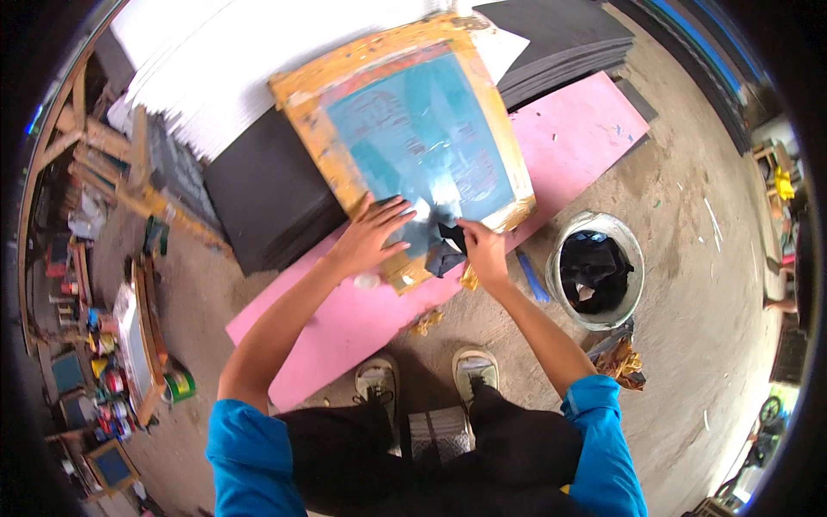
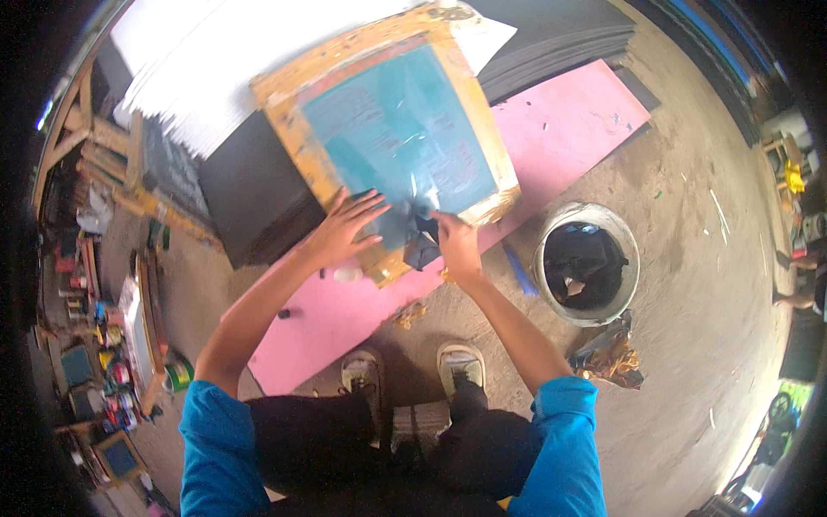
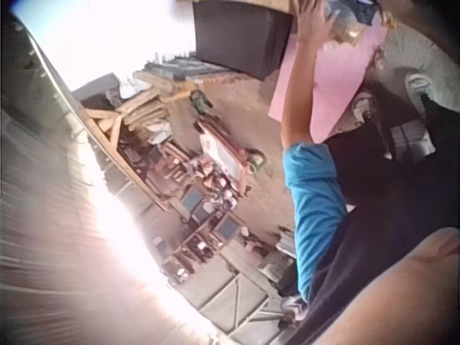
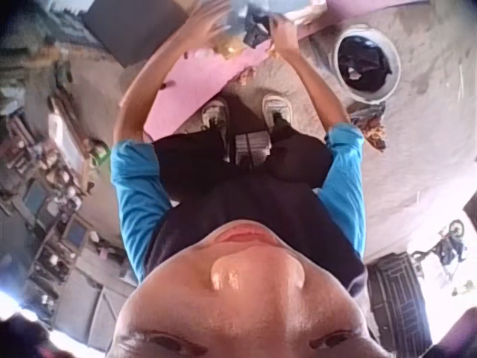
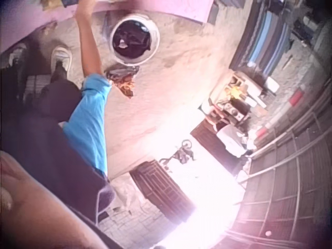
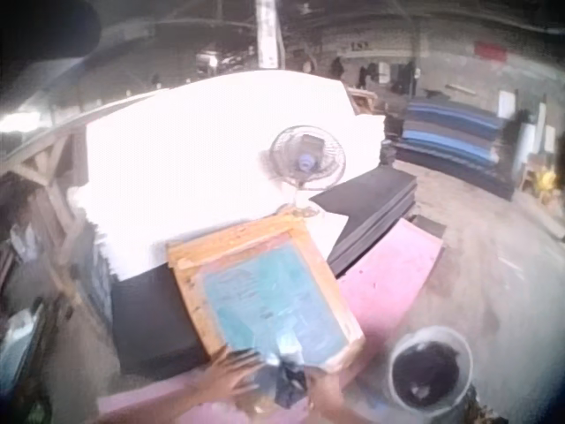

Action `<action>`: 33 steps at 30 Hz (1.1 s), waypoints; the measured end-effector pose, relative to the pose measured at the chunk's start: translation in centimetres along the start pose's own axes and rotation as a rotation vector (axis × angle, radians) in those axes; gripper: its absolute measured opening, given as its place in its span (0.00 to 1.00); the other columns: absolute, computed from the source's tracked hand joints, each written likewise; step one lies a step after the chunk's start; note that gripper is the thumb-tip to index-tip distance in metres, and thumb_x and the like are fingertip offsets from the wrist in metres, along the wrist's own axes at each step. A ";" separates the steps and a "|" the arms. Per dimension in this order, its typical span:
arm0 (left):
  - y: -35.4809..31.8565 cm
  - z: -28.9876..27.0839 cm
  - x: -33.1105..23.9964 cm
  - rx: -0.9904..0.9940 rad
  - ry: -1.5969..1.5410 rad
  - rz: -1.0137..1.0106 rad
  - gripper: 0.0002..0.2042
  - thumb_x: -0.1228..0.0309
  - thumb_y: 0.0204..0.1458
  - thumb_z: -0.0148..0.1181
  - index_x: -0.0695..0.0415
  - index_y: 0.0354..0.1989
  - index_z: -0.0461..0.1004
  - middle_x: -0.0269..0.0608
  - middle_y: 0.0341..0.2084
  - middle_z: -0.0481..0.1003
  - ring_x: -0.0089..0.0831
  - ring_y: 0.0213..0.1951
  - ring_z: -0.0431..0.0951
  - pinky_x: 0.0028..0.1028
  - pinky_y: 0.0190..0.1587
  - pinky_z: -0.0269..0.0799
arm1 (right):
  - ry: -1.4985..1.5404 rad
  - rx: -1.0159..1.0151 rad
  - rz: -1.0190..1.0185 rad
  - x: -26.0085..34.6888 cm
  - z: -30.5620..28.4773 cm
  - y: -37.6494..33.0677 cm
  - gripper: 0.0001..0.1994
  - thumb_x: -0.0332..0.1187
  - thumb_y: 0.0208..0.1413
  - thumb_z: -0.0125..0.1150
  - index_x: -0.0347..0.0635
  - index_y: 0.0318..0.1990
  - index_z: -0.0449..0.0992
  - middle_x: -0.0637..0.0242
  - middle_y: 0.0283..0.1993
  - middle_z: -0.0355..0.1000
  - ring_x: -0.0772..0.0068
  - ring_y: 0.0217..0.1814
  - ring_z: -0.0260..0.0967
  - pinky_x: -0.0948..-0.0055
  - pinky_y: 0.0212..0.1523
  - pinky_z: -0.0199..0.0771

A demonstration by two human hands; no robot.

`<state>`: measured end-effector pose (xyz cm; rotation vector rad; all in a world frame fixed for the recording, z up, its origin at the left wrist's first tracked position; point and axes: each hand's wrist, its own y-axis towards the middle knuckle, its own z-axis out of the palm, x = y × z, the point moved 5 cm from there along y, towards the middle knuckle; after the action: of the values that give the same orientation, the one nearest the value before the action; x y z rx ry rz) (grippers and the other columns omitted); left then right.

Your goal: The person wipes a framed screen with a dark cloth, repeatedly rubbing the surface to remove residue. The person occasionally dips the cloth into a bucket of liquid and continues wiping the screen until it appears cleaner.

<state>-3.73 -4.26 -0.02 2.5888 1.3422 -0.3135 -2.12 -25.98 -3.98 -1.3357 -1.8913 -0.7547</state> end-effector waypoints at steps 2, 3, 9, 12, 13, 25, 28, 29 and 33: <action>-0.9 -0.9 -1.6 -0.043 -0.409 -0.075 0.33 0.58 0.52 0.63 0.49 0.66 0.59 0.48 0.58 0.67 0.45 0.61 0.65 0.41 0.65 0.57 | 0.296 -0.053 0.195 2.5 -0.4 0.0 0.15 0.24 0.51 0.63 0.35 0.48 0.76 0.60 0.44 0.77 0.64 0.46 0.76 0.69 0.49 0.73; -0.7 -1.6 -2.9 -0.053 -0.588 -0.096 0.33 0.59 0.52 0.64 0.48 0.67 0.58 0.50 0.57 0.68 0.48 0.59 0.67 0.40 0.59 0.65 | 0.383 -0.061 0.186 3.5 -0.4 0.1 0.14 0.24 0.50 0.63 0.35 0.46 0.75 0.61 0.43 0.77 0.67 0.45 0.75 0.70 0.48 0.72; -1.9 -0.8 -1.6 -0.198 -0.572 -0.225 0.20 0.70 0.47 0.66 0.54 0.50 0.73 0.47 0.40 0.77 0.44 0.40 0.79 0.37 0.44 0.74 | 0.767 -0.016 0.223 5.0 2.4 0.6 0.12 0.28 0.50 0.67 0.36 0.41 0.74 0.63 0.36 0.75 0.73 0.40 0.72 0.77 0.44 0.68; -2.6 -1.2 -0.8 -0.104 -0.489 -0.273 0.21 0.75 0.44 0.66 0.53 0.50 0.73 0.43 0.40 0.75 0.41 0.43 0.77 0.37 0.45 0.73 | 0.302 0.003 0.220 1.6 1.3 0.0 0.15 0.26 0.49 0.66 0.37 0.45 0.73 0.56 0.42 0.72 0.60 0.47 0.71 0.68 0.48 0.69; -2.7 -0.9 -0.9 -0.152 -0.370 -0.217 0.22 0.75 0.43 0.66 0.51 0.51 0.72 0.42 0.43 0.74 0.40 0.46 0.75 0.38 0.47 0.72 | 0.122 0.041 0.137 0.4 1.2 -0.7 0.17 0.25 0.48 0.66 0.38 0.47 0.73 0.54 0.44 0.70 0.55 0.49 0.68 0.64 0.50 0.69; -11.3 1.8 0.6 -0.382 -0.339 -0.210 0.26 0.76 0.43 0.65 0.59 0.52 0.64 0.50 0.49 0.64 0.46 0.52 0.67 0.41 0.54 0.65 | 0.059 0.198 0.131 -1.6 3.8 -1.8 0.13 0.31 0.50 0.65 0.40 0.41 0.72 0.58 0.36 0.72 0.62 0.42 0.70 0.60 0.43 0.71; -12.6 4.8 0.7 -0.252 -0.398 -0.268 0.29 0.68 0.43 0.69 0.62 0.52 0.62 0.53 0.49 0.64 0.48 0.52 0.67 0.41 0.56 0.65 | 0.295 0.164 0.383 1.2 3.6 -1.7 0.11 0.28 0.54 0.63 0.35 0.43 0.72 0.65 0.36 0.74 0.83 0.40 0.69 0.82 0.36 0.69; -12.8 5.9 0.8 -0.209 -0.420 -0.294 0.29 0.67 0.44 0.70 0.62 0.52 0.62 0.52 0.49 0.64 0.49 0.52 0.67 0.40 0.56 0.65 | 0.332 0.148 0.331 0.8 4.1 -1.5 0.13 0.31 0.54 0.64 0.35 0.43 0.73 0.64 0.36 0.74 0.81 0.36 0.69 0.79 0.31 0.68; -12.4 8.0 1.4 -0.224 -0.251 -0.379 0.24 0.68 0.46 0.68 0.63 0.50 0.65 0.49 0.47 0.69 0.45 0.49 0.72 0.40 0.50 0.70 | 0.489 0.177 0.427 0.0 4.5 -1.1 0.16 0.37 0.52 0.66 0.34 0.43 0.77 0.64 0.38 0.76 0.77 0.37 0.70 0.74 0.36 0.69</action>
<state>-13.81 1.60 -9.10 2.0302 1.6575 -0.4966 -4.12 -22.85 -6.76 -1.2452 -1.2071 -0.6063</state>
